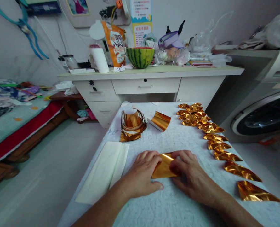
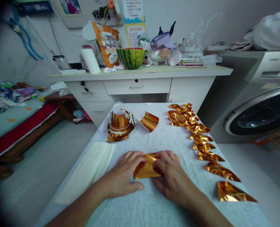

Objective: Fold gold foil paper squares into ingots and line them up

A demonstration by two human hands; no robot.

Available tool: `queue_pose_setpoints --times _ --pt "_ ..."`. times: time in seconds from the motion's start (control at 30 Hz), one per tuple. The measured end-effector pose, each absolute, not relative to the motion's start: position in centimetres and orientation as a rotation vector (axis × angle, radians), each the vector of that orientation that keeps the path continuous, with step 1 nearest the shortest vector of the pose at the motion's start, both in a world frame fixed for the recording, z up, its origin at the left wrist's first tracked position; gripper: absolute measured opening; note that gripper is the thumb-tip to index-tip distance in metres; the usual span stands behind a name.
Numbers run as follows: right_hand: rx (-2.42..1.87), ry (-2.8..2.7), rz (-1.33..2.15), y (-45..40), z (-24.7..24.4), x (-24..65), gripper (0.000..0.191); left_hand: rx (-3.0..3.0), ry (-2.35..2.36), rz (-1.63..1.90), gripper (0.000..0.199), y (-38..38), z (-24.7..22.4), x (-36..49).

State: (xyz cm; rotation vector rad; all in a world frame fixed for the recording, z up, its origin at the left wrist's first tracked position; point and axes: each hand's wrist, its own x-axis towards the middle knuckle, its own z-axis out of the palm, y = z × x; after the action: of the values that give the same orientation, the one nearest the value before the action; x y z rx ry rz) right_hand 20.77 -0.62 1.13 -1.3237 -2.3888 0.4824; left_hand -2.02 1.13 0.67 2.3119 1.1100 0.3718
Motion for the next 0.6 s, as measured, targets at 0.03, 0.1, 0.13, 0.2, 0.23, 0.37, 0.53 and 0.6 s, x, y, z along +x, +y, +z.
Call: queue_pose_setpoints --times 0.03,0.1,0.13,0.2,0.23,0.37,0.53,0.6 --pt "-1.318 -2.409 0.503 -0.64 1.09 20.56 0.018 2.318 1.123 0.38 0.057 1.09 0.59 -1.92" --pt "-1.314 -2.427 0.522 -0.54 0.83 20.44 0.018 2.33 1.137 0.391 0.059 1.04 0.46 -1.79" --pt "-1.315 -2.43 0.517 -0.45 0.66 20.48 0.019 2.335 1.141 0.399 0.059 1.02 0.41 -1.74" --pt "-1.314 -2.444 0.488 -0.28 0.37 20.66 0.021 2.344 1.149 0.419 0.059 1.01 0.37 -1.66" --pt "-1.312 -2.451 0.469 -0.22 0.28 20.74 0.022 2.349 1.152 0.431 0.058 1.02 0.38 -1.62" --pt "-1.301 -2.454 0.42 -0.19 0.3 20.86 0.023 2.38 1.156 0.463 0.048 1.04 0.7 -1.46" --pt "-1.248 -2.445 0.368 -0.3 0.39 20.84 0.025 2.477 1.085 0.465 0.019 0.95 1.24 -1.22" --pt "-1.219 -2.437 0.369 -0.31 0.26 20.89 0.025 2.523 1.05 0.478 0.011 0.87 1.26 -1.15"
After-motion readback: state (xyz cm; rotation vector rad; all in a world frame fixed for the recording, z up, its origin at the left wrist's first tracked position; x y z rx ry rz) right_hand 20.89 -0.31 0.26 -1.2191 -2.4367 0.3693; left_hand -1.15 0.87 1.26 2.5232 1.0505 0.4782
